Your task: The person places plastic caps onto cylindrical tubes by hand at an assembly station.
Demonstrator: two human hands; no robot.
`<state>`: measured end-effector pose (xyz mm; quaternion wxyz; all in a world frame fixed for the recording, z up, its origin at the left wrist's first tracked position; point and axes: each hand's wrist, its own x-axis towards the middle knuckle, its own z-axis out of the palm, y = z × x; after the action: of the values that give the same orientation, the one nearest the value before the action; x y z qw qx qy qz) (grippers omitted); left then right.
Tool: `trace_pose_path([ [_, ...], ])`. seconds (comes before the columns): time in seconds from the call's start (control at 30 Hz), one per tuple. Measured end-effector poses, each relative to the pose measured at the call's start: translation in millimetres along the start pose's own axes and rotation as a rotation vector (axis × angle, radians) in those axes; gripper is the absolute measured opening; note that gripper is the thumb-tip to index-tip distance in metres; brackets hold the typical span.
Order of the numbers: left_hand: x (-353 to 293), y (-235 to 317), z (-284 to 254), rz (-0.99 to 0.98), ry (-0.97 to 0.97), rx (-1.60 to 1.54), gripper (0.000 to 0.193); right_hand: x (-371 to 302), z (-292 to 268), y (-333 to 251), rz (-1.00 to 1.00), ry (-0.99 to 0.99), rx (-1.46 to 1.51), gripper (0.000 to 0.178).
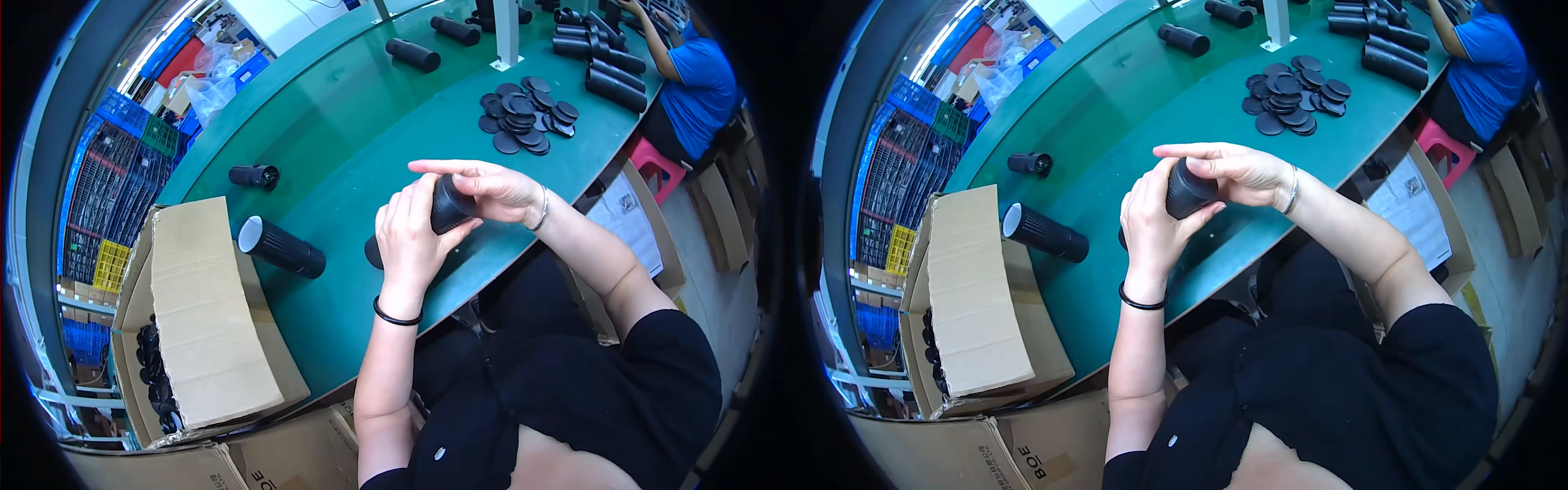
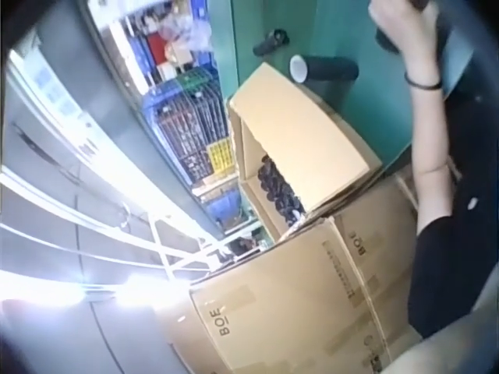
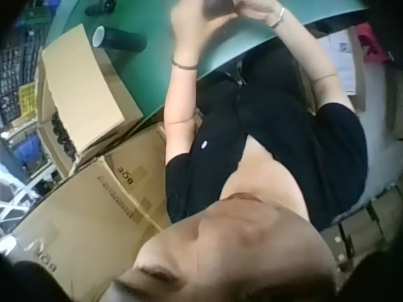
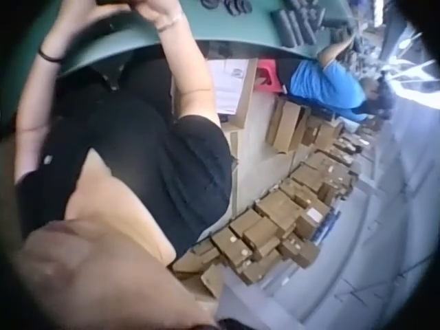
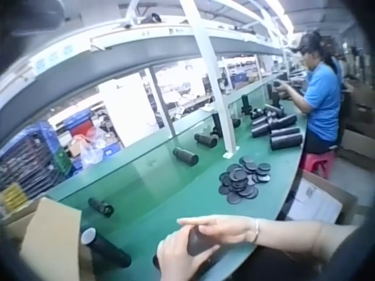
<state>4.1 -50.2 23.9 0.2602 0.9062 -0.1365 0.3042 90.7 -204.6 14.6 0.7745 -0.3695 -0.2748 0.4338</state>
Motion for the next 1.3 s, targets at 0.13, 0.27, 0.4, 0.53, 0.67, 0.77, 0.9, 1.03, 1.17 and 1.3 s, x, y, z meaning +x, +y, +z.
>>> trace_pose_path([
  [0.13,-6,-6,13,0.139,0.131,0.045,0.066,-8,6,8,0.007,0.038,0.008,0.072],
  [0.27,-9,-20,21,0.197,0.300,-0.047,0.068,-8,34,13,-0.224,0.170,-0.368,0.072],
  [0.4,-15,-40,31,0.029,0.279,-0.404,0.069,2,35,15,-0.327,0.092,-0.392,0.071],
  [0.53,-16,-34,28,-0.159,0.213,-0.679,0.068,1,33,18,-0.307,0.084,-0.448,0.069],
  [0.67,-17,-42,32,-0.138,0.240,-0.436,0.072,4,37,21,-0.366,0.122,-0.493,0.070],
  [0.77,-23,-43,29,-0.069,0.267,-0.442,0.071,5,37,20,-0.325,0.106,-0.505,0.063],
  [0.9,-16,-43,29,0.097,0.322,-0.320,0.068,7,26,27,-0.365,0.128,-0.402,0.048],
  [1.03,-3,-28,17,0.057,0.207,-0.216,0.065,1,28,13,-0.186,0.229,-0.177,0.044],
  [1.17,24,-11,1,-0.137,0.028,-0.341,0.065,6,16,-5,-0.119,0.322,-0.038,0.053],
  [1.3,22,-19,11,-0.268,0.087,-0.504,0.069,6,25,-17,-0.351,0.188,-0.645,0.055],
])
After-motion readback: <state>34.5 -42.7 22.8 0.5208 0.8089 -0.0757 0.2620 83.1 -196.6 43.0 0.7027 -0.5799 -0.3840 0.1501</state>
